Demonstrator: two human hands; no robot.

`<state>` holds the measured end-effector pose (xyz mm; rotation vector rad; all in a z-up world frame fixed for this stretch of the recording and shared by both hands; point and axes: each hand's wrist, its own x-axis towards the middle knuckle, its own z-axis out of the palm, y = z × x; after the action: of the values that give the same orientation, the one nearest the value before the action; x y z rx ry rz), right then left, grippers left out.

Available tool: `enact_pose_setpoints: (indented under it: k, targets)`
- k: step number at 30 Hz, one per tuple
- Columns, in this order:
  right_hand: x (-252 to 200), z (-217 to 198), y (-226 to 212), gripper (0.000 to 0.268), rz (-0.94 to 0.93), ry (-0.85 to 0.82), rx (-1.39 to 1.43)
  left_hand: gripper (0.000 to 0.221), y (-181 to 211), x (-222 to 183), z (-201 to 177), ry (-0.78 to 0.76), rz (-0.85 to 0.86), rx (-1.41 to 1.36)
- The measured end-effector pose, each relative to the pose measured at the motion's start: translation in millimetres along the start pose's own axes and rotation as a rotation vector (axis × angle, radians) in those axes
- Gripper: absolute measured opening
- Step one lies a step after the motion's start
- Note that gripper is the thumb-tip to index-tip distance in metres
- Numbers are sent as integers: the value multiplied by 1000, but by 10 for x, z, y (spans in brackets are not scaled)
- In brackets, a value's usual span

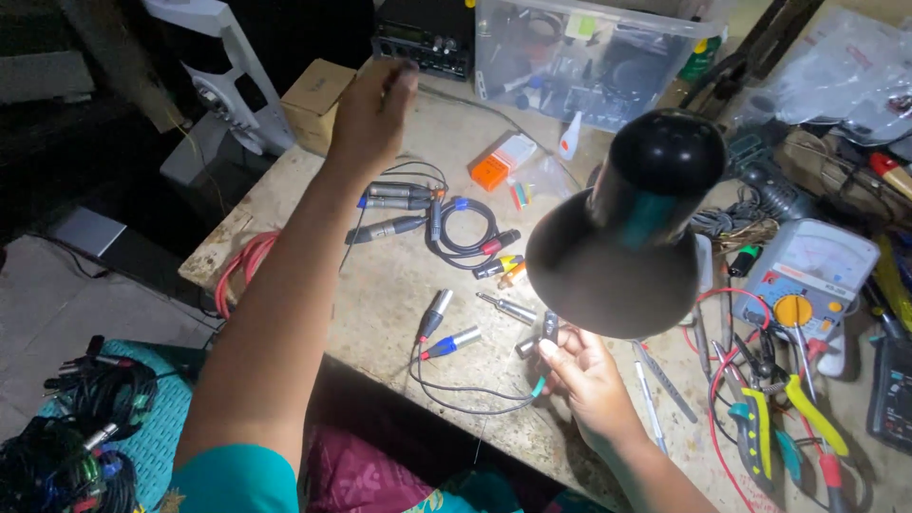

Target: Soldering or connecting thin wires to a small electronic component at a repair bench.

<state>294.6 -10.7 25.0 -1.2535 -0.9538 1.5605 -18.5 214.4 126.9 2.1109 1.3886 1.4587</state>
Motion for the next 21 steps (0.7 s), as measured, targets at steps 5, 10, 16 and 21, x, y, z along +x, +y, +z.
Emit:
enact_pose_setpoints:
  k: [5,10,16,21]
  targets:
    - [0,-34,-2,65,-6,-35,-132,32,73,253,-238,60,177,-110]
    - [40,-123,-59,61,-64,-65,-168,34,668,-261,-163,-290,45,-23]
    - [111,-238,-100,10,-125,-91,-284,33,501,-1434,664,-673,74,64]
    - [80,-149,-199,62,-29,-19,-326,35,435,-1908,899,-616,112,24]
